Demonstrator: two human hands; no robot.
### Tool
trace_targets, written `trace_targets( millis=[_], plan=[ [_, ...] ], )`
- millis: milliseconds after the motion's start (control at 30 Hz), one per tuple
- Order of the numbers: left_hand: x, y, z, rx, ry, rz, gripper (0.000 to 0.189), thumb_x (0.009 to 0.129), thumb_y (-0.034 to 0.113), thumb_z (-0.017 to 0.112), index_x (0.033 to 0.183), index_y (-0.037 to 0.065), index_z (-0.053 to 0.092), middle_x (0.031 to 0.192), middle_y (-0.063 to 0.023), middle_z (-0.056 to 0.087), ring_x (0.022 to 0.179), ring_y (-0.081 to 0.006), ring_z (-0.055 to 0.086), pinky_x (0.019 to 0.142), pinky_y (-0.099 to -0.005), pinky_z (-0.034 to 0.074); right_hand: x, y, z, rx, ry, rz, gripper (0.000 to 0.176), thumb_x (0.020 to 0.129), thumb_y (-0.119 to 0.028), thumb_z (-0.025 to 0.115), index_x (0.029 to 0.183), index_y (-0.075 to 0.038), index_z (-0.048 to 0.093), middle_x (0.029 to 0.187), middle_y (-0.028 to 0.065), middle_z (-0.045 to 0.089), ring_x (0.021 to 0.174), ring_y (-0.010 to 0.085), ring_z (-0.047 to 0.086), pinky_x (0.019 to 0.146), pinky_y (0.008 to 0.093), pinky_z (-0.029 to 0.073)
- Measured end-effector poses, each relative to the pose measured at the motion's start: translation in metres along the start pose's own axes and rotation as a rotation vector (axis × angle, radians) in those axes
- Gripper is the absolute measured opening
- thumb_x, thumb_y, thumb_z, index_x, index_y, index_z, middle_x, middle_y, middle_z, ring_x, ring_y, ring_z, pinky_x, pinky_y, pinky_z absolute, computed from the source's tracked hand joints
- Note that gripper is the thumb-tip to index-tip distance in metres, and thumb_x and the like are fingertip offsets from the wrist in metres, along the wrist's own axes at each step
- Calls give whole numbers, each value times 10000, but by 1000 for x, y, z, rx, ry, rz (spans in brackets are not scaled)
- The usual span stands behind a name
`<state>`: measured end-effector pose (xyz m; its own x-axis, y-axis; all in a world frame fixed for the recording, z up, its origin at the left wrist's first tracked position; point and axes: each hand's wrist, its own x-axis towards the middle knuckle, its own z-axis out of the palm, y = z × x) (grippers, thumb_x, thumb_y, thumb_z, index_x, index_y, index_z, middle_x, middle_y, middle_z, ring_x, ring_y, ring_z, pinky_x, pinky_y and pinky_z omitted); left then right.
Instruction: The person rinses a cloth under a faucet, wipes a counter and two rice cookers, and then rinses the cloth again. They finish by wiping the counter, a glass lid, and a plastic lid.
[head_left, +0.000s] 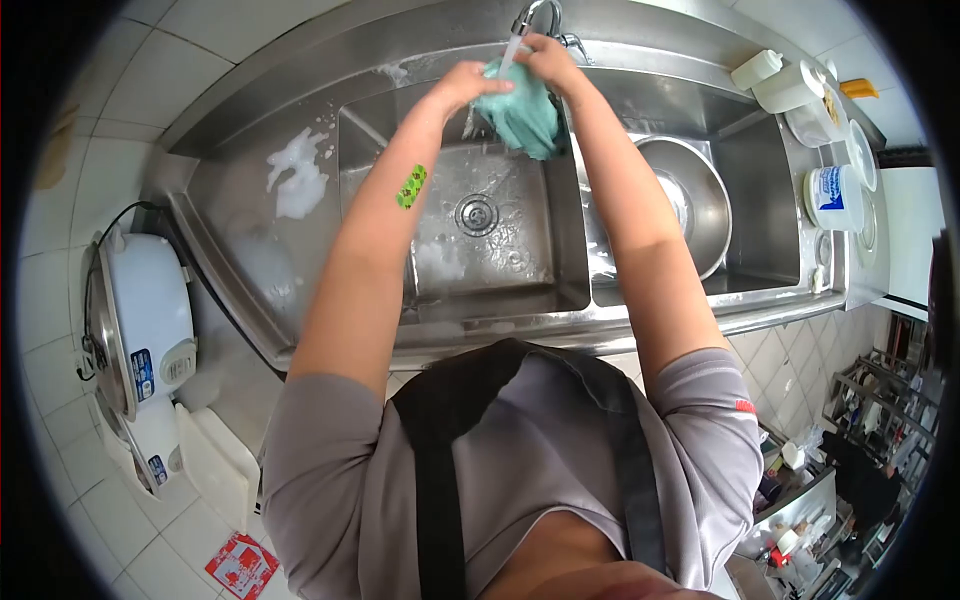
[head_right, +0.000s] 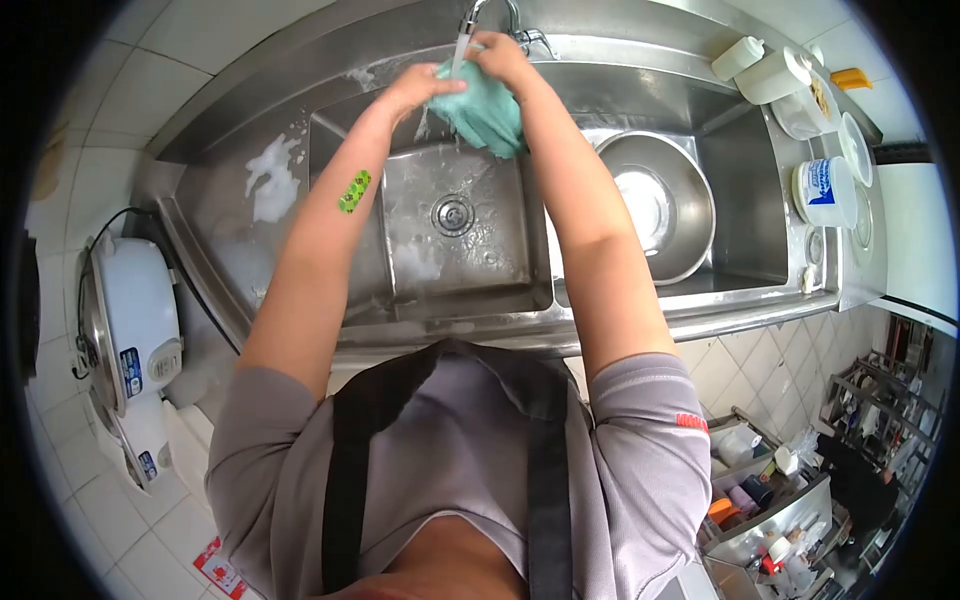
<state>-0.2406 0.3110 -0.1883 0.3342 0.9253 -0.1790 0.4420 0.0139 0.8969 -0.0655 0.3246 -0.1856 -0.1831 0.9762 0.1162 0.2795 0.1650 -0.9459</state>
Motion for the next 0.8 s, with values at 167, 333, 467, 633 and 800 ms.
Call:
trace_targets(
  millis=[167, 333, 467, 633, 800],
  plan=[
    [-31, -24, 16, 54, -366, -35, 298, 709, 221, 683, 917, 17, 622, 882, -41, 622, 843, -111, 543, 788, -253, 401, -8, -10, -28, 283, 134, 176, 167, 784, -207, 608, 778, -45, 569, 676, 5, 550, 629, 95, 481, 575, 241, 377],
    [-24, -12, -9, -114, -282, 2, 373, 686, 248, 702, 951, 1, 612, 888, -69, 625, 853, -125, 549, 788, -264, 406, -23, -5, -34, 440, 86, 56, 131, 785, -188, 607, 776, -67, 558, 644, -26, 537, 605, 69, 460, 568, 220, 367],
    [-10, -2, -12, 400, -45, -143, 518, 723, 464, 598, 992, 21, 585, 943, -109, 600, 903, -197, 550, 837, -296, 396, -25, -16, -10, 359, 116, 27, 144, 769, -197, 619, 821, -64, 602, 675, -21, 557, 597, 83, 473, 580, 213, 383],
    [-32, 1, 23, -1209, 134, -493, 583, 833, 469, 392, 1137, -28, 415, 1061, -169, 526, 1012, -295, 506, 859, -477, 393, -33, -48, 27, 49, -269, 249, 156, 807, -119, 549, 920, -28, 607, 796, 64, 608, 628, 126, 543, 554, 250, 454],
    [-15, -29, 40, -1071, -69, -316, 397, 864, 294, 381, 1132, 5, 430, 1087, -137, 515, 997, -257, 521, 842, -432, 428, -27, -45, 18, 467, -333, 354, 235, 806, -140, 549, 910, 69, 579, 802, 159, 606, 734, 225, 611, 593, 293, 543]
  ],
)
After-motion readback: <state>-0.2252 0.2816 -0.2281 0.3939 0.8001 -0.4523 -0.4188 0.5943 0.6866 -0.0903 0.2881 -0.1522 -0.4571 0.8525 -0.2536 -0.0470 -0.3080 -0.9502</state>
